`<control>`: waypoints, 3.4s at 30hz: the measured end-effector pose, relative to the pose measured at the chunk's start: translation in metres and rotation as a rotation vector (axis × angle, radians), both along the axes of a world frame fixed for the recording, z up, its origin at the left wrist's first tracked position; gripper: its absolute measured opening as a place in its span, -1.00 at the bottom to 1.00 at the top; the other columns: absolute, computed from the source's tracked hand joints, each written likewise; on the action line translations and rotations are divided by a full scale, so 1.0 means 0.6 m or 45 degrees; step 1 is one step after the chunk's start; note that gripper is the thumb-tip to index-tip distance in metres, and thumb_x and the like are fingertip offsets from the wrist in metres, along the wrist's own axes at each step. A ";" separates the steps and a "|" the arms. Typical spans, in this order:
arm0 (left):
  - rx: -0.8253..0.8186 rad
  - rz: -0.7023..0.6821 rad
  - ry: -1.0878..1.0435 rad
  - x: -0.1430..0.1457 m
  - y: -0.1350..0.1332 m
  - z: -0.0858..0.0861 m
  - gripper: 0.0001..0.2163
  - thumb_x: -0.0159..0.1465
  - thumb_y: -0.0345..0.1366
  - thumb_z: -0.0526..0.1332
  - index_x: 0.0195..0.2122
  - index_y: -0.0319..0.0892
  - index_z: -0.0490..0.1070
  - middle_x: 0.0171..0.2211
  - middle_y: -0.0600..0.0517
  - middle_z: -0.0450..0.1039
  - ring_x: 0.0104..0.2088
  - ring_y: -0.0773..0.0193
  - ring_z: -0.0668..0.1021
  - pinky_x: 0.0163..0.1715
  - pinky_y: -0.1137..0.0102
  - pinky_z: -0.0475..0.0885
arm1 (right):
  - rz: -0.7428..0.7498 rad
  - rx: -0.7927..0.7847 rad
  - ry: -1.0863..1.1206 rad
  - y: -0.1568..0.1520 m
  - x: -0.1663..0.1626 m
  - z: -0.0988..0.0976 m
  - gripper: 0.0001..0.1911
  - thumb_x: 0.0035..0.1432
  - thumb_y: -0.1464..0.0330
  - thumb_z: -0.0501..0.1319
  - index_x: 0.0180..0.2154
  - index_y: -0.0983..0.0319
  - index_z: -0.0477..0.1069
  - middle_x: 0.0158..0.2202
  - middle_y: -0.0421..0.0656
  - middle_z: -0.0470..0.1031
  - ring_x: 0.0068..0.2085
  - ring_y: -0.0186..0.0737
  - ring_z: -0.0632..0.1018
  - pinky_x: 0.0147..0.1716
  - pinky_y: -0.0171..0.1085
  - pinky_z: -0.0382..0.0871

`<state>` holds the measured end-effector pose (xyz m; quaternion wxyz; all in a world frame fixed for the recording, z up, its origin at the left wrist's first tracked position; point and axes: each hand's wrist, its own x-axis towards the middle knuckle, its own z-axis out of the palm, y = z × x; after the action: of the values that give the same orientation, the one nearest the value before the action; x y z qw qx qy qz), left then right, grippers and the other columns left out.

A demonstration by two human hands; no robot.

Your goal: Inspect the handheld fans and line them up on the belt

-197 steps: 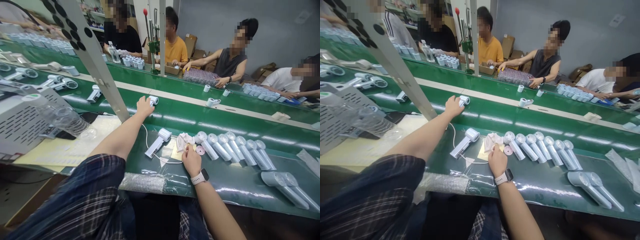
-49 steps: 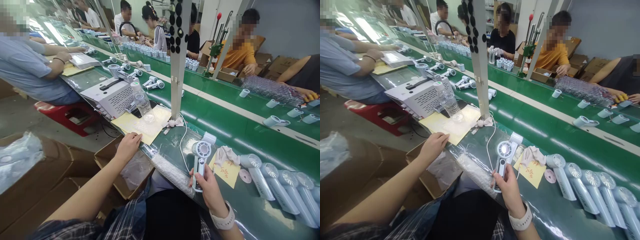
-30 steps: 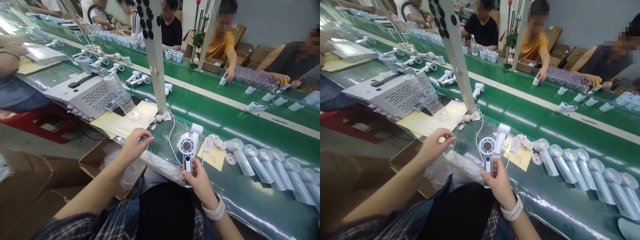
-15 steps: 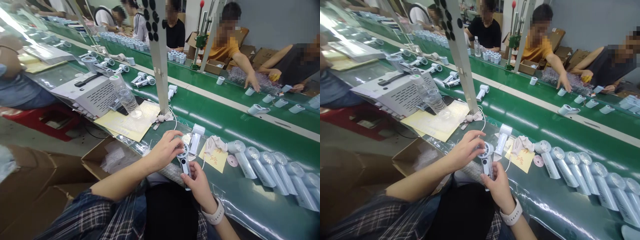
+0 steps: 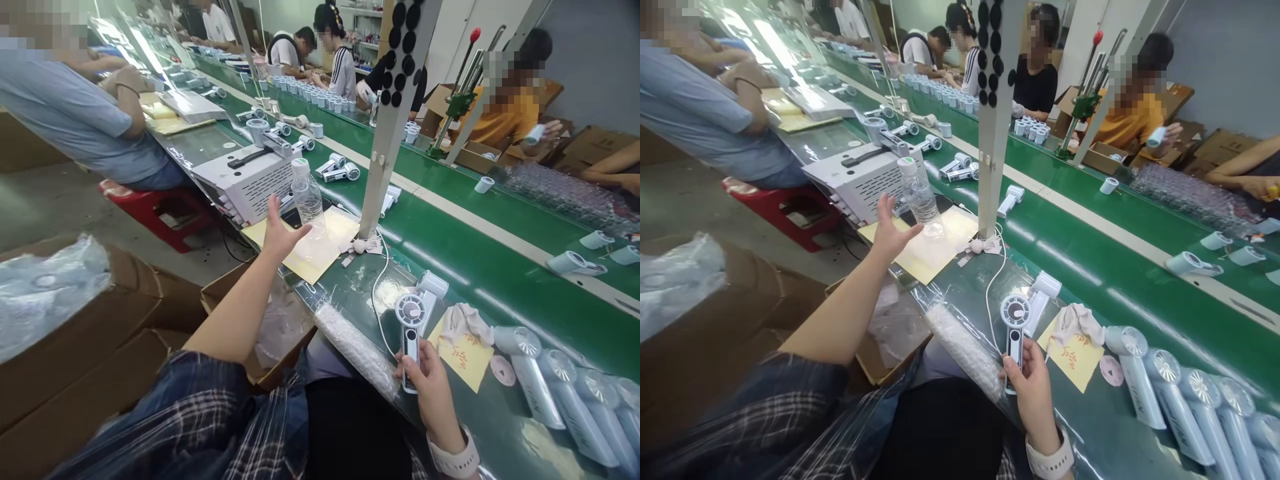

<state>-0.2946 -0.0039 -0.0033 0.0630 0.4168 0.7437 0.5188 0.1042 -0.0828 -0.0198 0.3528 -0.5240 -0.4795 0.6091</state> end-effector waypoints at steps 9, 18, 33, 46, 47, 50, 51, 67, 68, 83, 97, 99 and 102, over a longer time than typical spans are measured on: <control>-0.073 0.240 0.114 -0.044 -0.009 0.005 -0.37 0.14 -0.15 0.40 0.21 -0.21 0.27 0.10 -0.22 0.45 0.05 -0.02 0.55 0.10 0.14 0.48 | 0.065 0.019 0.018 -0.003 0.014 -0.007 -0.51 0.04 -0.04 0.37 -0.20 0.19 0.39 -0.34 -0.10 0.58 -0.45 -0.15 0.58 -0.36 -0.17 0.52; -0.248 0.445 0.159 -0.109 -0.036 -0.008 -0.43 0.19 -0.24 0.31 0.21 -0.28 0.25 0.15 -0.31 0.36 0.14 -0.12 0.47 0.15 0.06 0.42 | 0.050 -0.012 0.034 -0.003 0.010 -0.009 -0.47 -0.02 -0.05 0.41 -0.19 0.18 0.40 -0.34 -0.09 0.57 -0.43 -0.12 0.57 -0.38 -0.15 0.52; -0.124 0.576 0.434 -0.055 -0.053 0.008 -0.18 0.25 -0.08 0.27 0.34 -0.53 -0.07 0.27 -0.44 0.07 0.31 -0.26 0.19 0.37 -0.03 -0.01 | 0.042 0.010 0.072 -0.009 0.015 -0.011 -0.52 0.03 -0.03 0.39 -0.21 0.19 0.41 -0.33 -0.09 0.57 -0.43 -0.09 0.60 -0.34 -0.12 0.53; -0.644 -0.738 0.676 0.018 -0.004 0.004 -0.82 0.29 -0.26 0.09 -0.33 -0.14 0.47 -0.23 -0.12 0.50 -0.15 0.05 0.54 0.02 0.18 0.43 | 0.058 0.024 0.178 -0.011 0.016 -0.017 -0.52 0.09 0.00 0.37 -0.14 0.21 0.40 -0.31 -0.13 0.55 -0.43 -0.19 0.57 -0.33 -0.17 0.50; -0.629 -0.728 0.672 0.034 -0.005 0.004 -0.76 0.33 -0.24 0.03 -0.27 -0.16 0.48 -0.20 -0.14 0.50 -0.14 0.04 0.54 0.01 0.16 0.43 | 0.064 0.024 0.198 -0.011 0.017 -0.018 -0.53 0.12 0.01 0.35 -0.12 0.22 0.41 -0.30 -0.12 0.56 -0.42 -0.20 0.57 -0.32 -0.17 0.50; -0.590 -0.797 0.642 0.106 -0.019 -0.008 -0.68 0.37 -0.25 -0.04 -0.04 -0.18 0.45 -0.07 -0.14 0.51 -0.07 0.06 0.56 0.03 0.20 0.44 | 0.072 0.022 0.276 -0.011 0.020 -0.022 -0.58 0.19 0.03 0.28 -0.13 0.22 0.44 -0.27 -0.09 0.57 -0.41 -0.21 0.54 -0.28 -0.15 0.51; -0.581 -0.862 0.630 0.135 -0.026 -0.015 -0.68 0.36 -0.28 -0.02 0.03 -0.16 0.43 -0.04 -0.12 0.52 -0.05 0.08 0.57 0.03 0.23 0.45 | 0.069 0.027 0.299 -0.011 0.021 -0.023 -0.59 0.20 0.03 0.27 -0.14 0.23 0.44 -0.27 -0.09 0.57 -0.42 -0.23 0.52 -0.30 -0.15 0.50; -0.622 -1.293 -0.348 0.191 -0.024 0.090 -0.86 0.17 -0.19 0.08 -0.43 -0.12 0.31 -0.46 -0.01 0.41 -0.48 0.20 0.47 -0.43 0.33 0.43 | -0.130 0.034 0.524 -0.023 0.021 -0.017 -0.62 0.12 0.03 0.34 -0.26 0.21 0.43 -0.35 -0.17 0.46 -0.49 -0.29 0.44 -0.46 -0.22 0.43; -0.657 -1.089 -0.189 0.185 -0.009 0.090 -0.87 0.15 -0.24 0.09 -0.35 -0.13 0.37 -0.39 -0.03 0.46 -0.40 0.16 0.51 -0.36 0.30 0.46 | -0.143 0.019 0.545 -0.022 0.021 -0.015 -0.62 0.11 0.03 0.34 -0.26 0.20 0.42 -0.35 -0.17 0.46 -0.49 -0.29 0.44 -0.47 -0.22 0.43; 0.229 -0.626 0.969 0.189 -0.009 0.005 -0.69 0.35 -0.23 0.06 0.06 -0.16 0.40 0.00 -0.16 0.48 0.10 -0.01 0.43 0.22 0.00 0.21 | -0.081 0.029 0.574 -0.023 0.026 -0.034 -0.66 0.20 0.08 0.32 -0.25 0.24 0.47 -0.40 -0.17 0.50 -0.46 -0.27 0.50 -0.40 -0.24 0.48; -1.251 -0.907 0.797 0.264 -0.014 0.045 -0.42 0.30 0.21 -0.06 -0.33 -0.23 0.47 -0.32 -0.25 0.60 -0.25 -0.08 0.62 -0.29 0.24 0.40 | -0.041 0.074 0.511 -0.023 0.026 -0.038 -0.66 0.23 0.07 0.29 -0.25 0.23 0.45 -0.46 -0.19 0.50 -0.46 -0.25 0.51 -0.37 -0.22 0.48; -1.258 -0.877 0.977 0.286 0.001 0.041 -0.42 0.30 0.19 -0.01 -0.30 -0.27 0.50 -0.31 -0.31 0.59 -0.23 -0.15 0.62 -0.31 0.22 0.40 | -0.032 0.106 0.481 -0.024 0.026 -0.040 -0.66 0.23 0.07 0.29 -0.23 0.23 0.44 -0.45 -0.19 0.51 -0.46 -0.26 0.51 -0.37 -0.23 0.47; -1.164 -1.031 1.114 0.300 0.011 0.040 -0.67 0.34 -0.13 0.06 -0.22 -0.25 0.52 -0.30 -0.25 0.58 -0.24 -0.08 0.62 -0.28 0.22 0.40 | 0.002 0.138 0.421 -0.026 0.027 -0.042 -0.65 0.23 0.07 0.29 -0.21 0.23 0.44 -0.45 -0.19 0.51 -0.45 -0.27 0.52 -0.36 -0.24 0.48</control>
<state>-0.1144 0.0028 0.0209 0.1144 0.7583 0.6307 -0.1185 0.1207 -0.0983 -0.0452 0.4540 -0.3965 -0.4474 0.6607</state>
